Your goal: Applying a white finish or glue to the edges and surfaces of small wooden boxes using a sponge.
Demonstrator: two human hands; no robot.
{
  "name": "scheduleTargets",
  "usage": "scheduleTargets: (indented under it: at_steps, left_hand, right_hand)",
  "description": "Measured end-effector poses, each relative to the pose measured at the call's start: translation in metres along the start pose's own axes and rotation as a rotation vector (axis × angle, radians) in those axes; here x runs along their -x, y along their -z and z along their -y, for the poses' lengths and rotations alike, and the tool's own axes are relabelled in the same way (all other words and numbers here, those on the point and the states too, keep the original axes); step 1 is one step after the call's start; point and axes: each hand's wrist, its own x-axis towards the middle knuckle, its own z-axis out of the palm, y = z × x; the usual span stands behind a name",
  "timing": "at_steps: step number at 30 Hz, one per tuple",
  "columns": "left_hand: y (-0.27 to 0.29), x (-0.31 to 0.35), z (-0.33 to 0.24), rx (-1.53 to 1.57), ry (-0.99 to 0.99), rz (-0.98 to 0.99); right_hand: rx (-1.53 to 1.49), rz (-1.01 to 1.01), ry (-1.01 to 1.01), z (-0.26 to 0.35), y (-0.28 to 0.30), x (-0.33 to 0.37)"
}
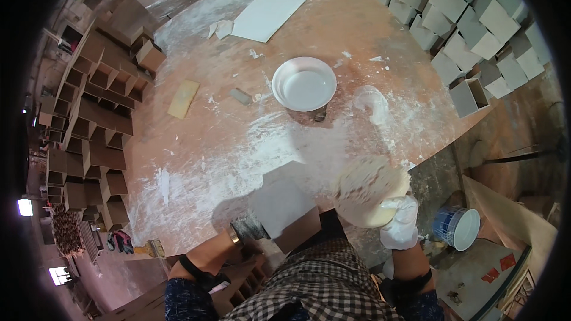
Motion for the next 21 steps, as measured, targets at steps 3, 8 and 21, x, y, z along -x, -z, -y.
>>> scheduleTargets:
  at_steps: [3, 8, 21]
  left_hand:
    - [0.003, 0.018, 0.002, 0.097, 0.030, -0.045]
    - [-0.003, 0.038, 0.013, 0.327, 0.058, -0.162]
    - [0.004, 0.071, 0.019, 1.066, 0.293, -0.436]
  right_hand:
    - [-0.177, -0.031, -0.059, 0.003, -0.017, -0.010]
    - [-0.154, -0.025, -0.115, -0.006, -0.019, -0.021]
    - [-0.151, 0.054, -0.321, -0.011, -0.068, -0.057]
